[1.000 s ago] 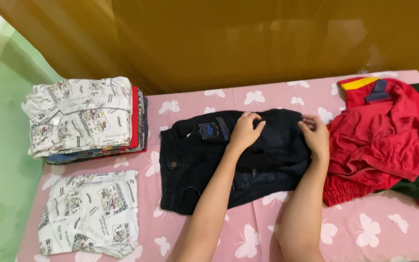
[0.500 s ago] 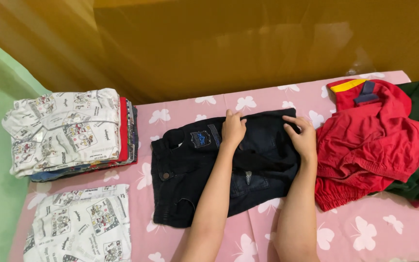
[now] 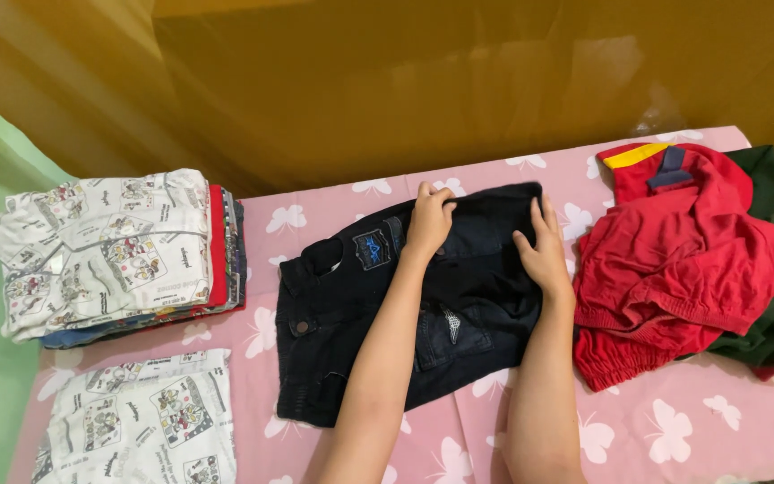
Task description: The person folds a white patterned garment, a pair of black jeans, and a red short-sleeved shirt on a pink butterfly-patterned surface. Each item is folded neatly and stacked in sequence.
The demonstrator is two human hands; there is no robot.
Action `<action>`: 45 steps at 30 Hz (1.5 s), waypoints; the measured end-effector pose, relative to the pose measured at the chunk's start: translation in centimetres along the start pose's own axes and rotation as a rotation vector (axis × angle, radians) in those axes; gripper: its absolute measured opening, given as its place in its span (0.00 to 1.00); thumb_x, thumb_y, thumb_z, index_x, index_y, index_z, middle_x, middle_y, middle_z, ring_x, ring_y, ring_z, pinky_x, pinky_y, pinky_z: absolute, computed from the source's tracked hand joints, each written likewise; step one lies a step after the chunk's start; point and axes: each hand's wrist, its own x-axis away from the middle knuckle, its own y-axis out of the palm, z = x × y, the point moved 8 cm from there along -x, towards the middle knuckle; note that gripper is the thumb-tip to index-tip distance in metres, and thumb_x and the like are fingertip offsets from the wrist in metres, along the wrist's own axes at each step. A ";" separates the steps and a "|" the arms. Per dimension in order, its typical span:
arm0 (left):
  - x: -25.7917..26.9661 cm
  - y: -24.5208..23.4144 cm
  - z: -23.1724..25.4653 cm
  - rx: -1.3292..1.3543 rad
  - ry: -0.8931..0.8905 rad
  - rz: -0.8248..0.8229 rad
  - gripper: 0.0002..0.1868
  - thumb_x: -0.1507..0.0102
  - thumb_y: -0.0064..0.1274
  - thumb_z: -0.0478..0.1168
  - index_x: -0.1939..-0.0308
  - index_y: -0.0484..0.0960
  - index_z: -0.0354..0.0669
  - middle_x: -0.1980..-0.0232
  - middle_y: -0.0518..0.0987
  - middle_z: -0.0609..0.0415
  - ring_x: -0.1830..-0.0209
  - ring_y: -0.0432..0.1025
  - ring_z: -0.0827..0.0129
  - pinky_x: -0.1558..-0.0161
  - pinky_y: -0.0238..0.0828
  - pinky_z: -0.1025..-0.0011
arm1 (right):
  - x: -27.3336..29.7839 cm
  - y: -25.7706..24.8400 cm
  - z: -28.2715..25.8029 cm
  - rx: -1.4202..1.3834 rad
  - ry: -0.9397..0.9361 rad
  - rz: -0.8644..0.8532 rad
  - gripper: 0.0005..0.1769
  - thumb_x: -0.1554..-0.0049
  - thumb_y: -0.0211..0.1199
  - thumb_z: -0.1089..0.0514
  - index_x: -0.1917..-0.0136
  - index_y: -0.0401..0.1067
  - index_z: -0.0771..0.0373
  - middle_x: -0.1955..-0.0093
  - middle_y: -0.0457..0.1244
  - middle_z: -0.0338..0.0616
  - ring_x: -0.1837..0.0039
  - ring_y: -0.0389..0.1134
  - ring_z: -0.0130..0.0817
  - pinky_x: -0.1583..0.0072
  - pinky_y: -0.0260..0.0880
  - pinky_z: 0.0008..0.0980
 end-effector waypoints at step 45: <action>17.2 -26.3 -11.3 -0.242 -0.731 0.126 0.15 0.45 0.65 0.48 0.55 0.86 0.55 0.57 0.85 0.54 0.48 0.79 0.52 0.50 0.78 0.56 | 1.7 24.4 -20.0 0.236 -0.072 -0.428 0.12 0.45 0.67 0.51 0.47 0.77 0.47 0.58 0.72 0.44 0.50 0.74 0.57 0.49 0.74 0.52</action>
